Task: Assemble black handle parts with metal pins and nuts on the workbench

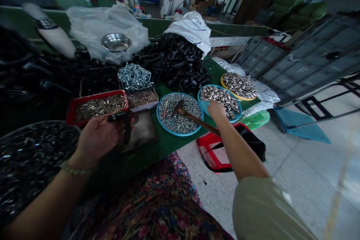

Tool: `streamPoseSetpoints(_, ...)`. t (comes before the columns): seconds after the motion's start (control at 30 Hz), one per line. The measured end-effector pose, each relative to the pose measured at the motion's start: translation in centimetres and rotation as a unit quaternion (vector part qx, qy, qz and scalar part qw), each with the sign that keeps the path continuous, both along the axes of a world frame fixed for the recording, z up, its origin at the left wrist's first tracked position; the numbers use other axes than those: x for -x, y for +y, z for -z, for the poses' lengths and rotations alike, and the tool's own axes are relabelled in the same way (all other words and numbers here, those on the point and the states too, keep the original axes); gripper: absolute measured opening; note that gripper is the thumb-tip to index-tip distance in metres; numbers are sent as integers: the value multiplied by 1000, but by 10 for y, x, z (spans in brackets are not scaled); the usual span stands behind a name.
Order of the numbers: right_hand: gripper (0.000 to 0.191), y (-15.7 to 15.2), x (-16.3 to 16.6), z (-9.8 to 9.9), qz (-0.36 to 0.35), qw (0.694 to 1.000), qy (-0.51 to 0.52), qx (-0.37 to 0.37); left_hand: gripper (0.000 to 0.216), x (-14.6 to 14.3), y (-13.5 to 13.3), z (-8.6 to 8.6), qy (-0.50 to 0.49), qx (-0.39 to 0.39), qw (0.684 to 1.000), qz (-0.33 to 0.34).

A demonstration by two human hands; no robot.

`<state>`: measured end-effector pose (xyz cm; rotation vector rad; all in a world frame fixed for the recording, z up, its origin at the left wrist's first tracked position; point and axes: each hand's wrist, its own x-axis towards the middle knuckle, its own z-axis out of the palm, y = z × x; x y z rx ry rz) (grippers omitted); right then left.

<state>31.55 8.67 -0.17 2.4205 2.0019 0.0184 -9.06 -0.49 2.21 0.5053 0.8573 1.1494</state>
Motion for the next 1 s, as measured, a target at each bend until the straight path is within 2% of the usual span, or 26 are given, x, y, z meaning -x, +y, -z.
streamPoseSetpoints(0.07, 35, 10, -17, 2, 5, 1000, 12, 15, 31, -9, -1, -1, 0, 15, 998, -54)
streamPoseSetpoints(0.13, 39, 15, -21, 4, -6, 1000, 20, 9, 41, -18, 0, 3, 16, 27, 993, -112)
streamPoseSetpoints(0.2, 37, 13, -12, 4, -17, 996, 82, -42, 55, -25, 0, 8, 32, 21, 990, -139)
streamPoseSetpoints(0.23, 34, 9, -3, 3, -21, 986, 148, -74, 60, -28, 0, 10, 41, 12, 989, -141)
streamPoseSetpoints(0.27, 29, 3, 10, 0, -26, 967, 233, -103, 63, -30, 0, 11, 51, 1, 989, -140)
streamPoseSetpoints(0.33, 26, -13, 41, -5, -39, 898, 420, -125, 68, -32, -2, 13, 76, -17, 986, -145)
streamPoseSetpoints(0.43, 28, -39, 96, -12, -87, 801, 587, -77, 70, -33, -4, 15, 117, -24, 980, -158)
streamPoseSetpoints(0.53, 27, -58, 139, -14, -123, 747, 653, -24, 70, -32, -7, 17, 143, -24, 975, -166)
streamPoseSetpoints(0.7, 23, -67, 180, -18, -164, 692, 703, 29, 63, -25, -11, 21, 123, 15, 980, -159)
streamPoseSetpoints(0.8, 22, -63, 199, -21, -186, 671, 717, 34, 52, -23, -15, 25, 95, 18, 985, -142)
streamPoseSetpoints(0.87, 22, -59, 212, -23, -200, 676, 708, 38, 59, -22, -17, 28, 119, -11, 984, -129)
streamPoseSetpoints(0.93, 21, -55, 224, -23, -212, 691, 689, 52, 75, -21, -19, 31, 191, -59, 973, -118)
streamPoseSetpoints(1.0, 19, -52, 235, -24, -223, 705, 669, 74, 88, -20, -20, 32, 285, -116, 945, -115)
